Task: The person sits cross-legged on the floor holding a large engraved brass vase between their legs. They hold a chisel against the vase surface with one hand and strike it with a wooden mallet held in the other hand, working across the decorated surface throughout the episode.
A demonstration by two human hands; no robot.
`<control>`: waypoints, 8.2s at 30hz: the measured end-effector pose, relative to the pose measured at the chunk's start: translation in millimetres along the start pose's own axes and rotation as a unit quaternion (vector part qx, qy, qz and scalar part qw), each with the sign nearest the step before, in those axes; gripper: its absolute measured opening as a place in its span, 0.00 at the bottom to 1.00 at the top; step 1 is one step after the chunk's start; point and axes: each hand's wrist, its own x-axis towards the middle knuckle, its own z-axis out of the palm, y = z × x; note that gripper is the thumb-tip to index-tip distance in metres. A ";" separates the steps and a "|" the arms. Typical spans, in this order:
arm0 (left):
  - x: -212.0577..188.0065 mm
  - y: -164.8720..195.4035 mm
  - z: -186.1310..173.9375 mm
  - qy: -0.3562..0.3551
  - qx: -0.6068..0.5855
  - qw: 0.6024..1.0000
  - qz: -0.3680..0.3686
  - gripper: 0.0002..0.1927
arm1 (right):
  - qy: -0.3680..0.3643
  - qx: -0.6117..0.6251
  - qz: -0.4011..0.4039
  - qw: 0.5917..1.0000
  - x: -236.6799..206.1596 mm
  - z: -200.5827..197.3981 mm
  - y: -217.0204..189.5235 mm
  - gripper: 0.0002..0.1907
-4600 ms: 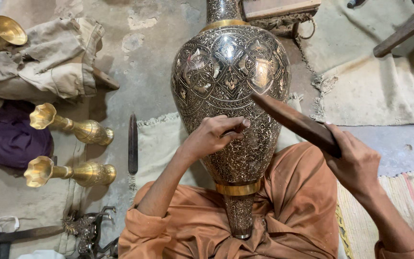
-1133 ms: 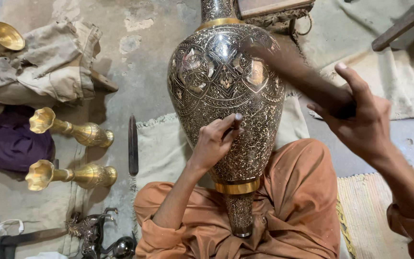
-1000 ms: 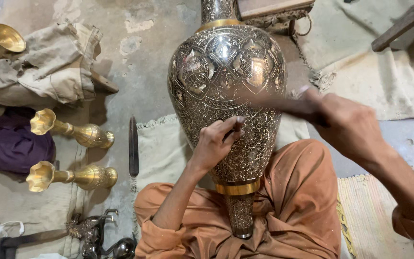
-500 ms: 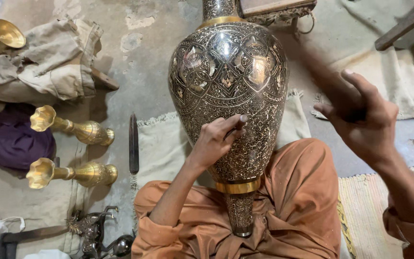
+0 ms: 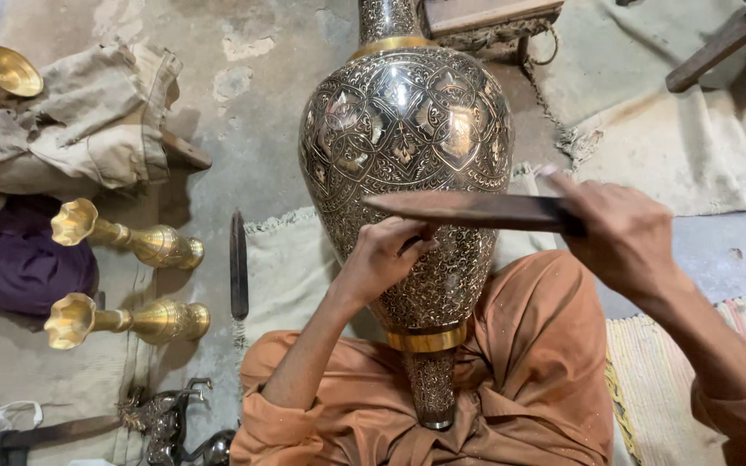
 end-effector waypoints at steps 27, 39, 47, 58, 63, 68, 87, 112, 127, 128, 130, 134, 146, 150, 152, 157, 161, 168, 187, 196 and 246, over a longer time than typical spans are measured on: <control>5.4 -11.0 -2.1 -0.031 -0.010 0.998 0.056 0.15 | -0.009 -0.068 -0.001 0.998 -9.0 -3.7 1.4 0.25; 11.6 -2.5 -9.9 -0.076 0.032 0.996 0.037 0.23 | 0.103 0.228 0.144 0.957 -17.3 2.3 -0.5 0.29; 9.4 -11.2 -9.6 -0.104 0.028 0.994 0.011 0.27 | 0.086 0.163 0.114 0.976 -24.7 5.2 -5.9 0.30; 12.5 -17.8 -7.4 -0.106 0.040 0.992 0.060 0.24 | 0.085 0.280 0.191 0.937 -38.0 23.8 -8.0 0.26; 17.9 -11.6 -12.8 -0.125 0.036 0.989 0.066 0.26 | 0.104 0.252 0.138 0.952 -51.6 37.0 -14.7 0.36; 21.2 -11.8 -14.8 -0.122 0.048 0.988 0.086 0.26 | 0.067 0.197 0.148 0.967 -60.1 43.5 -14.6 0.35; 23.6 -20.1 -9.5 -0.154 0.014 0.981 0.118 0.22 | 0.081 0.049 0.097 0.991 -72.6 47.3 -16.1 0.30; 32.4 -7.6 -20.2 -0.176 0.046 0.977 0.107 0.23 | 0.160 0.265 0.208 0.928 -74.6 33.3 -24.8 0.29; -37.8 -37.9 -32.8 0.231 -0.326 0.914 -0.064 0.13 | -0.050 0.182 0.451 0.872 -163.5 55.2 -39.1 0.32; -46.2 -40.8 -31.4 0.266 -0.346 0.895 -0.085 0.13 | -0.058 0.196 0.465 0.861 -170.9 53.8 -44.1 0.33; -60.6 -46.5 -29.7 0.314 -0.356 0.868 -0.145 0.12 | -0.119 0.185 0.503 0.836 -185.3 50.7 -51.3 0.34; -83.5 -52.0 -21.8 0.370 -0.363 0.828 -0.212 0.12 | -0.263 0.089 0.528 0.803 -209.8 43.6 -59.5 0.34; -95.9 -53.8 -11.6 0.397 -0.422 0.769 -0.271 0.15 | -0.324 -0.040 0.385 0.863 -212.9 54.5 -63.6 0.31; -88.2 -53.7 -16.5 0.434 -0.454 0.722 -0.292 0.14 | -0.191 0.071 0.339 0.919 -197.5 53.4 -58.5 0.34; -84.3 -56.5 -19.5 0.444 -0.467 0.701 -0.306 0.12 | -0.165 0.094 0.320 0.928 -183.5 54.3 -53.2 0.33; -71.5 -73.7 -18.7 0.435 -0.511 0.665 -0.328 0.09 | -0.120 0.280 0.348 0.887 -123.3 73.4 -32.3 0.28; -59.4 -89.3 -13.4 0.423 -0.535 0.653 -0.330 0.07 | -0.104 0.401 0.411 0.812 -76.9 93.4 -23.2 0.29; -36.1 -99.3 3.4 0.383 -0.532 0.663 -0.361 0.09 | 0.027 0.603 0.497 0.623 -9.2 134.1 -13.9 0.41; -54.2 -114.7 43.6 0.299 -0.547 0.644 -0.443 0.24 | -0.027 0.698 0.488 0.524 50.1 175.3 5.6 0.47; -48.5 -123.5 36.8 0.355 -0.540 0.641 -0.414 0.32 | -0.013 0.830 0.367 0.420 53.6 209.7 9.0 0.36; -216.7 -27.8 -46.0 0.243 0.321 0.737 -0.543 0.18 | -0.173 0.466 0.403 0.768 -118.0 85.2 -36.0 0.26</control>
